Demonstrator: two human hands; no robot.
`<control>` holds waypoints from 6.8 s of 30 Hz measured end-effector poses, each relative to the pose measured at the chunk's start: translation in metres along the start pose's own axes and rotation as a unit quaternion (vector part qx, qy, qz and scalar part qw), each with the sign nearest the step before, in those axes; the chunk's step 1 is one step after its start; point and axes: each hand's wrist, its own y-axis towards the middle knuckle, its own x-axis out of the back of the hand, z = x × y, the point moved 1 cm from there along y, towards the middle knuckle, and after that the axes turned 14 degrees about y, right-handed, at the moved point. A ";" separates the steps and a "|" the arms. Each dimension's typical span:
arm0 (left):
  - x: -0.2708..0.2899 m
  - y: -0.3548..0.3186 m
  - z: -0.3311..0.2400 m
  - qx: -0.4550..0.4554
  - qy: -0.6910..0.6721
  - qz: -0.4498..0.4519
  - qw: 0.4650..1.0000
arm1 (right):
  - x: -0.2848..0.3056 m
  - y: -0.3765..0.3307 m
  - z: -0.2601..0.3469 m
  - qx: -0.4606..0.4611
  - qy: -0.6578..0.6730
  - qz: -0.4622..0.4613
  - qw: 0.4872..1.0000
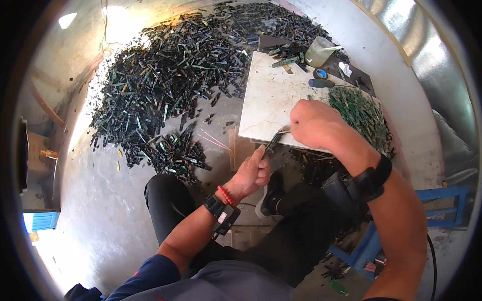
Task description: The person sits on the floor and uses a screwdriver to pry components off a green circuit board. They then use pliers to pull and strip wires from the board, dropping the removed parts onto a large pile of debris on the floor.
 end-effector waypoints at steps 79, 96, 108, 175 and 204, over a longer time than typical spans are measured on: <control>0.009 -0.002 -0.004 0.029 -0.025 0.088 0.995 | -0.036 -0.042 -0.044 0.161 0.024 -0.172 0.972; 0.013 -0.003 -0.009 0.035 -0.058 0.072 0.995 | -0.040 -0.048 -0.048 0.090 0.158 -0.165 0.969; 0.014 -0.001 -0.007 0.040 -0.051 0.069 0.996 | -0.053 -0.045 -0.037 0.149 0.094 -0.211 0.961; 0.011 -0.011 -0.019 0.015 0.006 0.021 1.000 | -0.123 -0.040 -0.038 -0.042 0.815 0.015 0.578; 0.004 -0.004 -0.023 0.004 -0.041 0.025 0.999 | -0.089 -0.012 -0.022 0.195 0.178 -0.214 0.940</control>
